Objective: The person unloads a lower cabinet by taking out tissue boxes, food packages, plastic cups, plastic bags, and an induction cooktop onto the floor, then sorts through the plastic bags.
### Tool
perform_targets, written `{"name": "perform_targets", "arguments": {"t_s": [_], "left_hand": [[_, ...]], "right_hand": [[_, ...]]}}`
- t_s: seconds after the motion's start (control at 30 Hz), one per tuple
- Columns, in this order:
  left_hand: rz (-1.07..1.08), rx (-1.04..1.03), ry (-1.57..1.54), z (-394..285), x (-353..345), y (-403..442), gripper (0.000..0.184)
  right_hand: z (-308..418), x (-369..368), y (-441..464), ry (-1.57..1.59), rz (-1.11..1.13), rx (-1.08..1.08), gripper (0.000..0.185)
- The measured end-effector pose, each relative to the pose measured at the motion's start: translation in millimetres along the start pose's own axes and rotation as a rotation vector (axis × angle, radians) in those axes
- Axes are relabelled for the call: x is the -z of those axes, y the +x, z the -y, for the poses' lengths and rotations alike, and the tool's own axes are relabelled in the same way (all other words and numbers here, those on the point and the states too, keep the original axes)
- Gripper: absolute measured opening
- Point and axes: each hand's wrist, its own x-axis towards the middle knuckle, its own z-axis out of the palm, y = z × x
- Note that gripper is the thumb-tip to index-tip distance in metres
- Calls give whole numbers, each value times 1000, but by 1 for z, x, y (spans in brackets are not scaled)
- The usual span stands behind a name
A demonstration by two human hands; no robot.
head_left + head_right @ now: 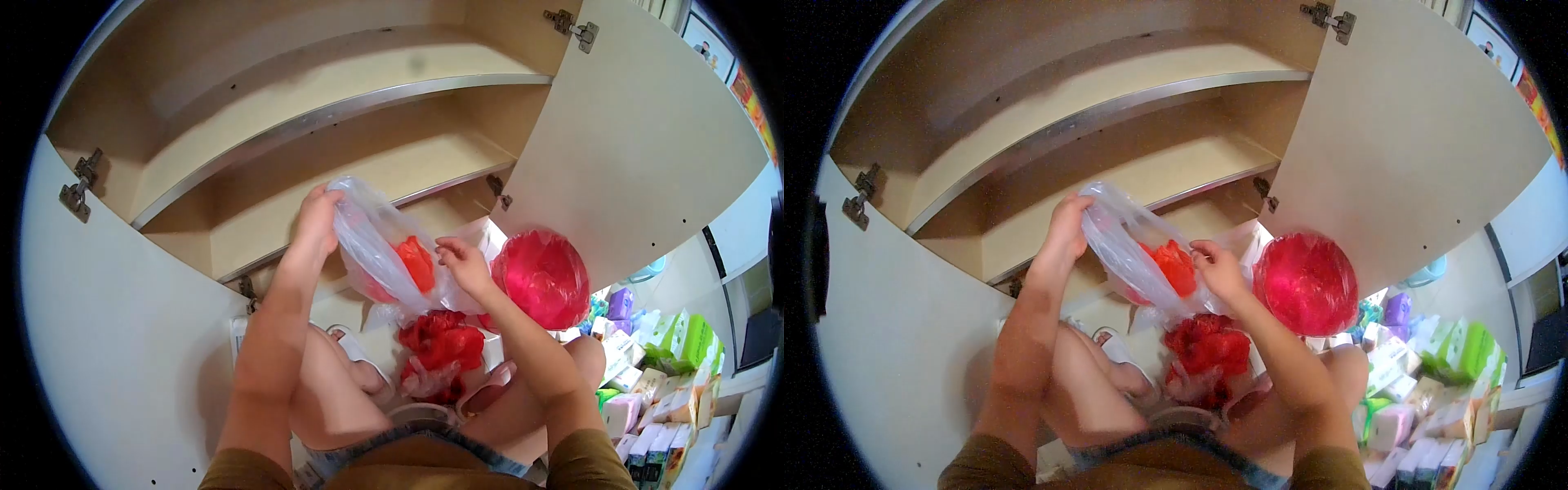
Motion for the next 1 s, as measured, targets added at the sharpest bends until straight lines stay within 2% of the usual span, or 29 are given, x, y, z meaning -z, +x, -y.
{"name": "perform_targets", "arguments": {"t_s": [0.07,0.1,0.13,0.2,0.23,0.3,0.33,0.4,0.43,0.53,0.63,0.7,0.73,0.8,0.83,0.9,0.93,1.0], "left_hand": [[-15,-52,44,-4,0,0,24],[-33,-109,91,-6,0,0,25],[-35,-109,88,-6,1,1,25],[-1,-16,114,-3,5,4,26],[-9,-17,111,0,6,5,26],[39,3,69,6,3,5,26],[30,1,68,6,0,2,26],[11,31,109,4,-6,-5,23],[6,27,110,5,-6,-5,23],[46,50,126,6,-5,-8,24],[93,81,131,6,-5,-8,25],[105,81,128,9,-4,-6,26],[104,82,127,9,-5,-5,26],[98,99,140,9,-6,-4,25],[99,101,139,10,-6,-4,25],[109,99,148,11,-7,-3,24],[113,100,147,11,-7,-2,24],[136,105,153,13,-8,-1,23]], "right_hand": [[-23,7,9,81,-134,-148,27],[-50,13,13,-116,-185,-88,27],[-65,17,11,-120,-183,-87,27],[-89,15,-2,-519,-107,-93,33],[-103,6,-10,-522,-100,-90,33],[-126,-12,-26,-1005,-290,88,35],[-119,-13,-30,-1003,-283,93,35],[-91,-12,-40,-755,-7,-296,36],[-95,-12,-37,-701,96,-358,37],[-128,-16,-23,-822,411,-403,40],[-174,-14,-23,-1089,703,-463,44],[-193,-9,-33,-1238,838,-480,46],[-169,-9,-35,-1238,839,-480,46],[-92,-9,-42,-923,574,-504,48],[-100,-8,-41,-924,575,-507,48],[-118,-4,-39,-320,181,-254,41],[-113,-3,-39,-321,177,-256,41],[-90,1,-36,98,-30,-211,34]]}}
